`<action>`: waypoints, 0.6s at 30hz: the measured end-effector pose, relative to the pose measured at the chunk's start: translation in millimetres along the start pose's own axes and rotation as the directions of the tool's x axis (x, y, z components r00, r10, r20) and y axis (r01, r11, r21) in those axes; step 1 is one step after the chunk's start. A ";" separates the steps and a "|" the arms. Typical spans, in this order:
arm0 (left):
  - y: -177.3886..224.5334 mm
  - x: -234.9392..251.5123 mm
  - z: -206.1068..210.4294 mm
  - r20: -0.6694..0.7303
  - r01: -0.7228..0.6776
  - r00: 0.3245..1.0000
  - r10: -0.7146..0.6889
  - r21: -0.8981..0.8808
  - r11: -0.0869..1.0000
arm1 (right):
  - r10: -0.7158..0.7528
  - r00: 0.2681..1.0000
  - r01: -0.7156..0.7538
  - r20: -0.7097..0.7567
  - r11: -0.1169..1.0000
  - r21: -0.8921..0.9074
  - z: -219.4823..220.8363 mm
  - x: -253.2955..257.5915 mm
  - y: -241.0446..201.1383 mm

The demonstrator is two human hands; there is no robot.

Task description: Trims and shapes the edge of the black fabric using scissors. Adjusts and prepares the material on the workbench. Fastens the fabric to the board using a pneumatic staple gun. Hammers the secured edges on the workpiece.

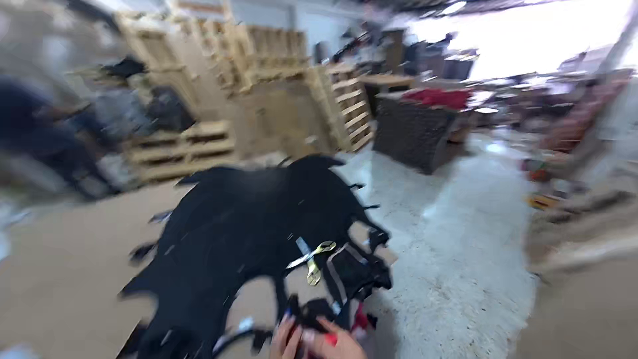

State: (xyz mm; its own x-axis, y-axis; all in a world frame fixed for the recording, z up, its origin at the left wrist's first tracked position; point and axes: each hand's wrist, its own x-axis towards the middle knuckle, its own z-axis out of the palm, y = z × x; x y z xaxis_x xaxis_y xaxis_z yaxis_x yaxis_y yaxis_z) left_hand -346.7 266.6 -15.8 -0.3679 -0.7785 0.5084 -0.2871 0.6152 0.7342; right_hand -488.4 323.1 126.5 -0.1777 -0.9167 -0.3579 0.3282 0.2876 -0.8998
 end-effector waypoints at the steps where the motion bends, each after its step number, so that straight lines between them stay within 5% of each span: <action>1: -17.4 3.4 -5.3 -0.117 0.008 0.993 -0.010 -0.020 1.000 | 0.026 0.996 -0.024 0.090 1.000 -0.020 10.8 14.1 -1.8; 4: -50.4 3.6 -32.3 -0.307 0.124 0.940 -0.150 -0.102 0.987 | 0.110 0.906 -0.092 0.409 0.994 -0.062 29.8 62.1 -1.2; 7: -68.0 -4.2 -55.3 -0.428 0.365 0.767 -0.478 -0.321 0.874 | 0.080 0.763 0.161 0.642 0.938 -0.308 28.3 117.0 -3.7; 13: -116.9 11.5 -71.9 -0.585 0.317 0.397 -0.707 -0.635 0.704 | 0.059 0.749 0.587 0.660 0.402 -0.702 -7.0 288.4 10.8; 16: -147.9 50.9 -51.5 -0.681 0.314 0.293 -0.671 -0.594 0.741 | 0.053 0.639 0.750 0.768 0.181 -0.636 18.7 404.4 33.0; 18: -170.1 81.7 -33.0 -0.747 0.380 0.218 -0.627 -0.527 0.760 | 0.057 0.496 0.861 0.866 0.100 -0.499 57.1 473.2 63.3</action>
State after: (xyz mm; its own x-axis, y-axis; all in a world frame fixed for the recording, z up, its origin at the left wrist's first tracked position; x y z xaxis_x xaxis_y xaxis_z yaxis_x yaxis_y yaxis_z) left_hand -298.7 94.2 -84.4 0.7609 -0.6487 -0.0135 0.1083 0.1064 0.9884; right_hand -498.7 -108.3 -85.5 0.7343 -0.6787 -0.0122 -0.5834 -0.6217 -0.5227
